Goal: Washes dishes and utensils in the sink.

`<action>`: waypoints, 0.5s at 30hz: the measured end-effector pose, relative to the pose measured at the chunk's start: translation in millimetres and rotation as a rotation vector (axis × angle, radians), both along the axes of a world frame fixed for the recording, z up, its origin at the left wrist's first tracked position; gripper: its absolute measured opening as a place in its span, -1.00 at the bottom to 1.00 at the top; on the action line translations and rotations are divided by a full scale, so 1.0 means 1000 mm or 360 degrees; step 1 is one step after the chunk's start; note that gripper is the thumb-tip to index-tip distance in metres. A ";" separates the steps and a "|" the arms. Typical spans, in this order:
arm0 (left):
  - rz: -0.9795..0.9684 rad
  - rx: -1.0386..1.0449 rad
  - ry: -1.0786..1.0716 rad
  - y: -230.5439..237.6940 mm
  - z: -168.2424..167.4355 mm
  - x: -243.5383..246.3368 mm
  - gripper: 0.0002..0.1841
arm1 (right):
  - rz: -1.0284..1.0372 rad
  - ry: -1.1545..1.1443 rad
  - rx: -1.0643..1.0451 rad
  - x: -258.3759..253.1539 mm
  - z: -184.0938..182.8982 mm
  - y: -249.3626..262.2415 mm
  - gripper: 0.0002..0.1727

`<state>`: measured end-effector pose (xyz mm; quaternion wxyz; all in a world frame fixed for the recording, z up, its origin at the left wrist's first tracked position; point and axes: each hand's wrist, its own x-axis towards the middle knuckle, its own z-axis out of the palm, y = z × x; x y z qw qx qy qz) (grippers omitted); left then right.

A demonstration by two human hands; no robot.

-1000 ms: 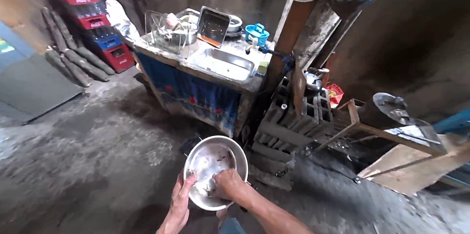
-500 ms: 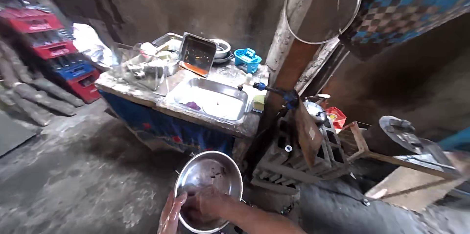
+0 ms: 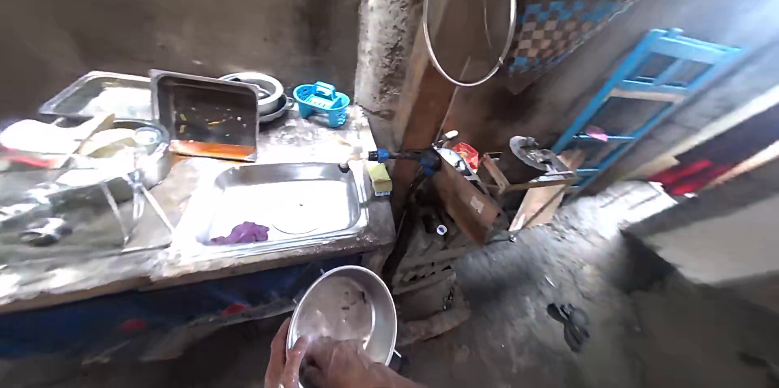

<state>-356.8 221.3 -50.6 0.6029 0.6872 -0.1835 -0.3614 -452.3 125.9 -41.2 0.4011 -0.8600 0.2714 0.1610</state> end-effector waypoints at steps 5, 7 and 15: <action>-0.0348 0.0138 0.0151 -0.016 -0.021 -0.013 -0.28 | -0.0314 -0.0083 0.0301 -0.028 -0.031 0.005 -0.53; -0.0478 0.0171 0.0132 -0.025 -0.029 -0.030 -0.26 | -0.0451 -0.0110 0.0289 -0.049 -0.049 0.003 -0.52; -0.0761 0.0149 0.0029 -0.103 -0.043 -0.185 -0.22 | -0.1193 -0.0352 0.0479 -0.197 -0.054 -0.047 -0.47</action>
